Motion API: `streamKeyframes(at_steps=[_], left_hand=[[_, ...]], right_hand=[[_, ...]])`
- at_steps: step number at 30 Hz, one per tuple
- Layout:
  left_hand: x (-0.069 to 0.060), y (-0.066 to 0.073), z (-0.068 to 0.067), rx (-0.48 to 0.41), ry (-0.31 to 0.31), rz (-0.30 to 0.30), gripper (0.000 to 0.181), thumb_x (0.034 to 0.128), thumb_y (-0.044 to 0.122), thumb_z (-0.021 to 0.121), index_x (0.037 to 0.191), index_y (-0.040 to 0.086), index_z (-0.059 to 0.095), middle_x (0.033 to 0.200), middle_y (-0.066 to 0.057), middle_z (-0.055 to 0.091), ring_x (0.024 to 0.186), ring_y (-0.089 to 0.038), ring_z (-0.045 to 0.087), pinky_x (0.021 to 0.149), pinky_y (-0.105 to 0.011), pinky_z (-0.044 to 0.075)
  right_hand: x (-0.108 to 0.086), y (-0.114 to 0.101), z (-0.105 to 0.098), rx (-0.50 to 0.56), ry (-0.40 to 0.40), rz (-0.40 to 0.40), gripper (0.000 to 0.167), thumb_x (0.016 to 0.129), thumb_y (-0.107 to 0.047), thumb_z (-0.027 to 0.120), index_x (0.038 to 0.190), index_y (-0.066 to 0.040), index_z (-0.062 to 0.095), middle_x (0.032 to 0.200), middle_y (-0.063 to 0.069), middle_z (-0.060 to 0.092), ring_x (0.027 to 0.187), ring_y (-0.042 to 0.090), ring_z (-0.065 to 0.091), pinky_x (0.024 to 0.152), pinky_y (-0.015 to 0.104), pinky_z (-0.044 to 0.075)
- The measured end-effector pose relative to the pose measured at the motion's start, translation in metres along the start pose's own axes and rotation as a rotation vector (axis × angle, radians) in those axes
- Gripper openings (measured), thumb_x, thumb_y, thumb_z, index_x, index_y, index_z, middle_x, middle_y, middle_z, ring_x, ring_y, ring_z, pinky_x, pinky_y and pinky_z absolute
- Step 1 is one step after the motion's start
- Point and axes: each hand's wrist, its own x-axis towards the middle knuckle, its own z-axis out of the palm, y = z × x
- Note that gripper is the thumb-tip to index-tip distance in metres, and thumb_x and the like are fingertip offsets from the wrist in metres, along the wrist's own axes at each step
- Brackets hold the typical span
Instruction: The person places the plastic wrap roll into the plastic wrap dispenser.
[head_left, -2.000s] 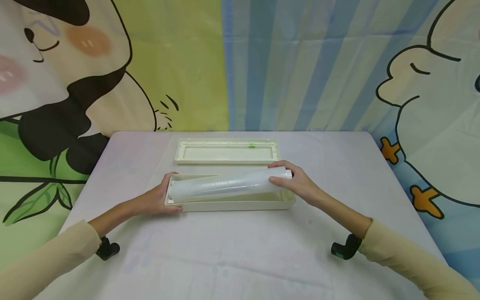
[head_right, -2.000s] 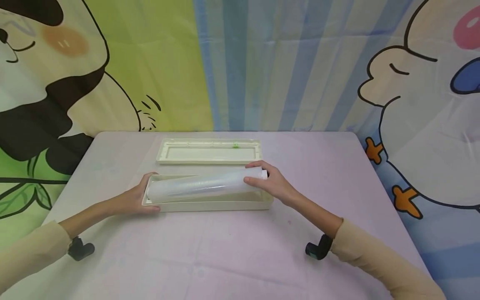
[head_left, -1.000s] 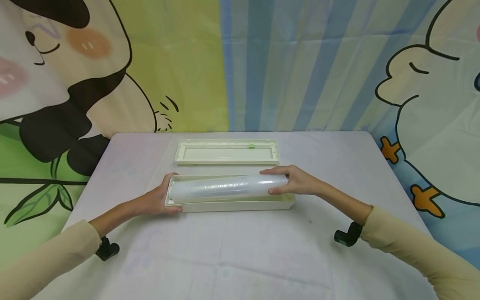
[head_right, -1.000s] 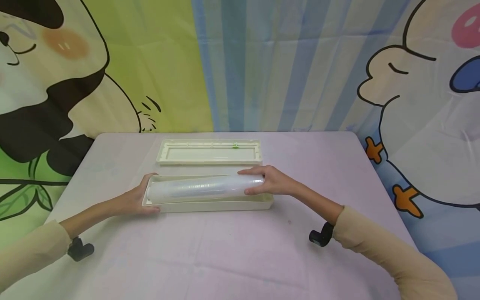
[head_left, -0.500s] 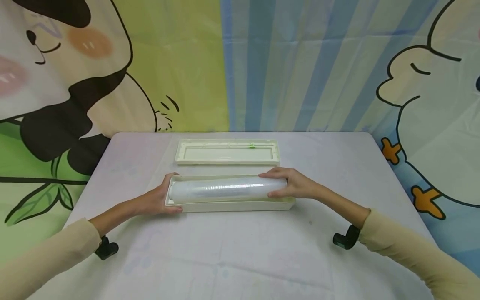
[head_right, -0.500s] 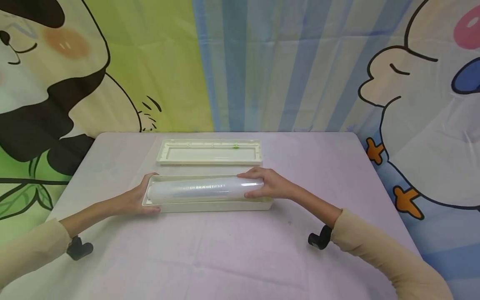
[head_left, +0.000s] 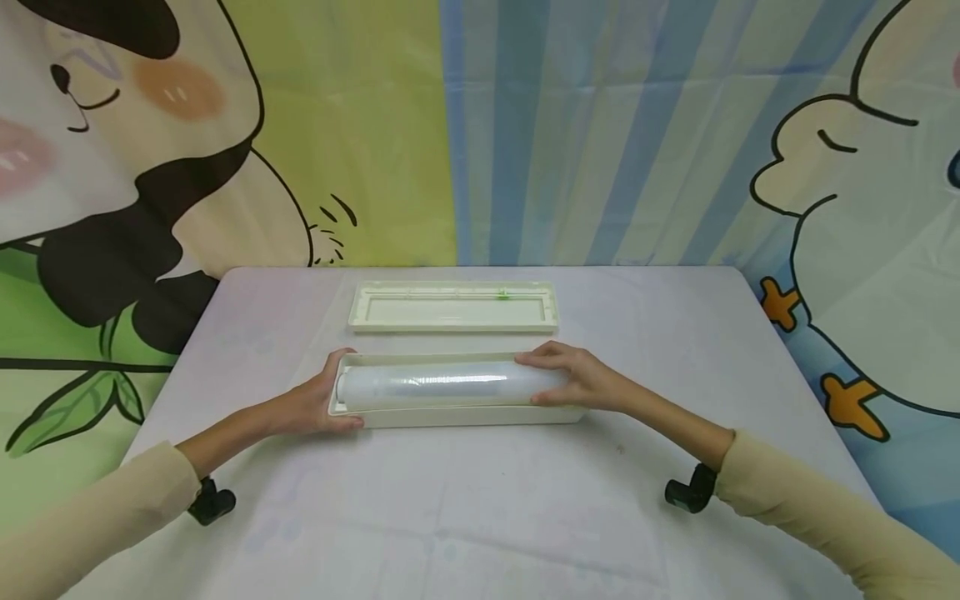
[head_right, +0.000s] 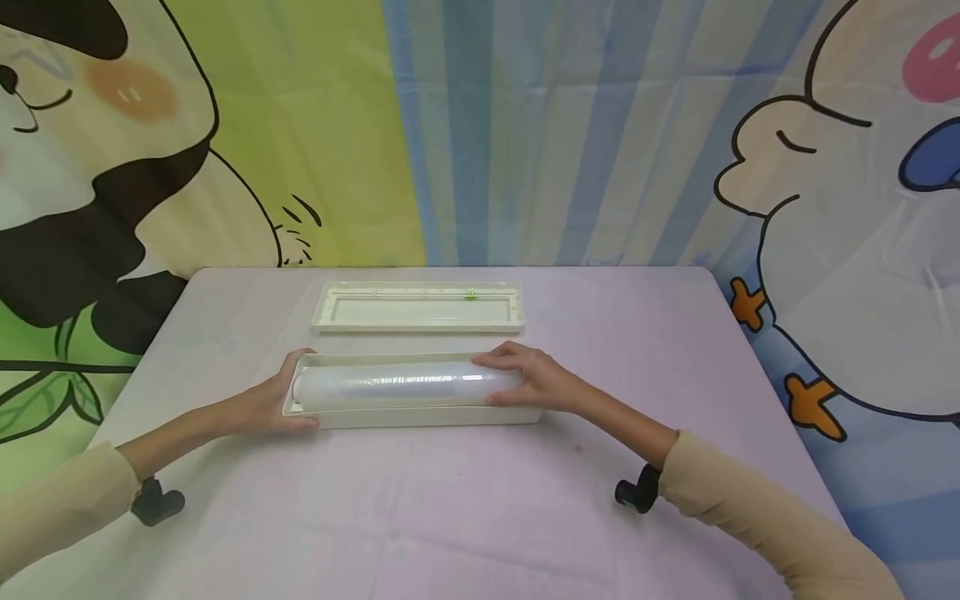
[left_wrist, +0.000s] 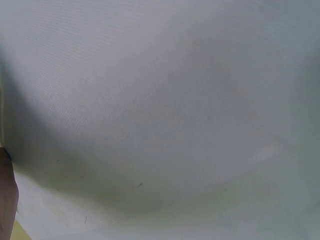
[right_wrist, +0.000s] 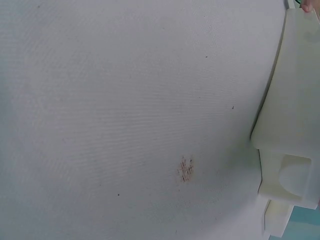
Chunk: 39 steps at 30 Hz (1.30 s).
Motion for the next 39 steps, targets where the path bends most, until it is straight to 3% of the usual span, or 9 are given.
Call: streamKeyframes(at_steps=[5,12,19,29,39], left_hand=[[-0.001,-0.001,0.002,-0.012,0.003,-0.005,0.104,0.0733,0.024,0.085,0.142,0.003,0.009,0.118,-0.016,0.049,0.094,-0.017,0.053,0.08,-0.025,0.046],[-0.001,-0.002,0.003,-0.005,0.012,0.003,0.104,0.0732,0.023,0.085,0.142,0.003,0.009,0.119,-0.016,0.049,0.094,-0.016,0.053,0.081,-0.024,0.046],[0.0,-0.001,0.0,0.001,0.011,0.005,0.105,0.0727,0.024,0.084,0.142,0.004,0.008,0.119,-0.017,0.049,0.095,-0.019,0.053,0.081,-0.025,0.046],[0.001,-0.003,0.003,0.01,0.02,0.014,0.105,0.0729,0.023,0.084,0.142,0.001,0.008,0.125,-0.018,0.045,0.098,-0.018,0.052,0.084,-0.025,0.045],[-0.001,-0.002,0.003,0.013,0.04,0.043,0.104,0.0714,0.021,0.084,0.141,-0.001,0.009,0.125,-0.018,0.045,0.097,-0.015,0.051,0.083,-0.024,0.046]], right_hand=[[0.0,-0.001,0.004,-0.045,0.011,-0.002,0.059,0.08,-0.026,0.079,0.133,-0.01,0.059,0.123,0.013,0.061,0.105,0.023,0.062,0.083,0.031,0.05],[0.001,-0.007,0.005,-0.068,-0.017,0.09,0.059,0.079,-0.026,0.08,0.132,-0.011,0.06,0.125,0.011,0.06,0.109,0.025,0.062,0.085,0.034,0.051],[0.002,-0.01,0.006,-0.138,-0.006,0.118,0.06,0.078,-0.029,0.081,0.132,-0.014,0.061,0.126,0.01,0.061,0.11,0.026,0.062,0.085,0.038,0.052],[0.004,-0.018,0.015,-0.245,0.048,0.174,0.058,0.077,-0.033,0.081,0.13,-0.018,0.063,0.12,0.01,0.062,0.099,0.025,0.062,0.077,0.035,0.05],[0.01,-0.023,0.023,-0.347,0.056,0.227,0.061,0.074,-0.035,0.076,0.133,-0.027,0.06,0.111,0.005,0.06,0.08,0.013,0.051,0.067,0.029,0.04]])
